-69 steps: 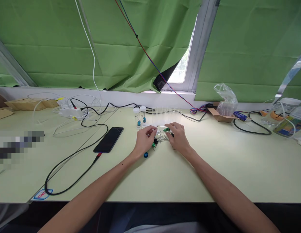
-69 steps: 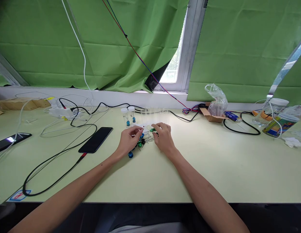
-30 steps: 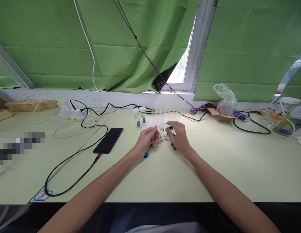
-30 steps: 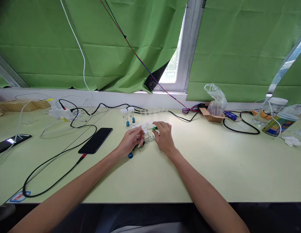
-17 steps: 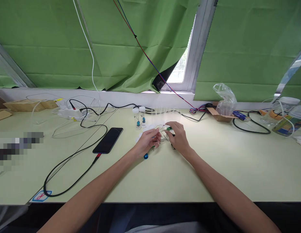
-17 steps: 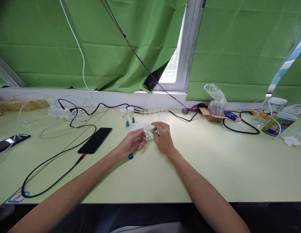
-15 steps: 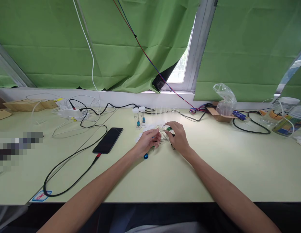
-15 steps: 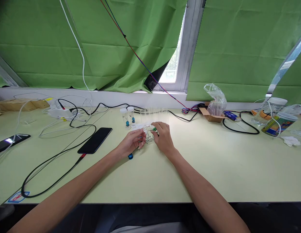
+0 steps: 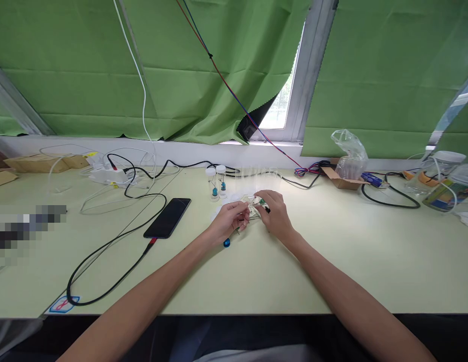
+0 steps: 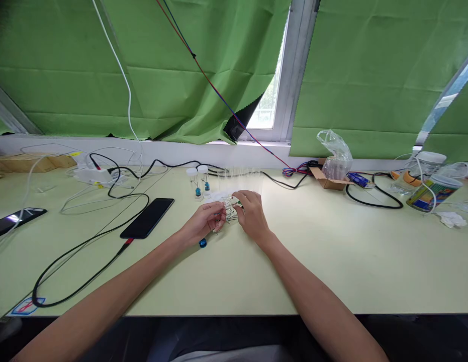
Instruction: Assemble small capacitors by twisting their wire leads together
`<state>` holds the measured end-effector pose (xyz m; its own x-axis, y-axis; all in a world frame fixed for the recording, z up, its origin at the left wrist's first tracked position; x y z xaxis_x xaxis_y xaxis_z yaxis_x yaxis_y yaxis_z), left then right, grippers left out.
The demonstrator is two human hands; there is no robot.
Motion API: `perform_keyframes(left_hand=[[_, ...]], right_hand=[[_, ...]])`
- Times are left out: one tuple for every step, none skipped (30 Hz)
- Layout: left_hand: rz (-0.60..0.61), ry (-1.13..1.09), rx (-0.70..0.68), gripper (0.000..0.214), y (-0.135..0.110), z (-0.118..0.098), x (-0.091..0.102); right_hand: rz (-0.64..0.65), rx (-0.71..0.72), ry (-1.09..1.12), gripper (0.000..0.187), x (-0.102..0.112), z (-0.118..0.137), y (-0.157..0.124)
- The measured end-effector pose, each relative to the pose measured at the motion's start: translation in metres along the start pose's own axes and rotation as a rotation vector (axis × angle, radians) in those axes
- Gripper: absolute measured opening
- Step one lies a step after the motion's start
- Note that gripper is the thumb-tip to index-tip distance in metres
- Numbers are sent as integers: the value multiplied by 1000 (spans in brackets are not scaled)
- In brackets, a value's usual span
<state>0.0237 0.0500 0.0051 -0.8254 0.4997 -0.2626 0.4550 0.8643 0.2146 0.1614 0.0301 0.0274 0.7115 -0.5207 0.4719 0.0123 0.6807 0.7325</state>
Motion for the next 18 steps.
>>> perform_keyframes(left_hand=[[-4,1,4,30,0,0,1],[-9,3,7,30,0,1,1],[-12,6,10,30,0,1,2],[-15,10,12,31,0,1,2],[-17,15,12,32,0,2,2],[-20,21,11,32,0,2,2],[-24,26,10,33,0,2,2],[-29,30,10,34,0,2,3],[-35,34,10,34,0,2,3],[-39,38,11,35,0,2,3],[-43,42,13,35,1,3,3],[-45,46,14,35,1,3,4],[-45,47,14,35,1,3,4],[-46,47,13,35,1,3,4],[-47,47,11,35,1,4,5],[-47,47,8,35,1,4,5],[-46,46,6,35,1,4,5],[-46,45,4,35,2,4,6]], right_hand=[[2,-1,-4,23,0,0,0],[5,-3,-9,23,-1,0,0],[9,-4,-15,23,-2,0,0],[11,-4,-19,23,-2,0,0],[11,-3,-22,23,-3,0,-1],[9,0,-22,23,-3,0,-1],[8,2,-23,23,-3,1,-1],[8,3,-24,23,-4,1,-1],[9,3,-26,23,-4,1,-1],[14,0,-28,23,-4,1,-1],[19,-2,-31,22,-5,1,-2],[24,-5,-33,22,-5,2,-2],[29,-7,-34,22,-5,2,-2],[33,-9,-34,22,-6,2,-2],[34,-9,-33,22,-6,2,-2],[35,-8,-33,23,-6,2,-3],[36,-8,-33,23,-6,2,-3],[36,-7,-32,23,-6,2,-3]])
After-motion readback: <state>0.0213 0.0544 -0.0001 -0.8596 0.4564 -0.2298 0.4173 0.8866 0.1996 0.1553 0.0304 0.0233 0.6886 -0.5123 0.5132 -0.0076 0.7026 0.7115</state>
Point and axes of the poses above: each hand's wrist, its own y-axis towards the middle knuckle, its own x-axis out of the back of the hand, z = x × y, the point moved 6 cm from there along y, towards the middle knuckle, and after that the axes turned 13 degrees about -x, right-handed, at the moved point
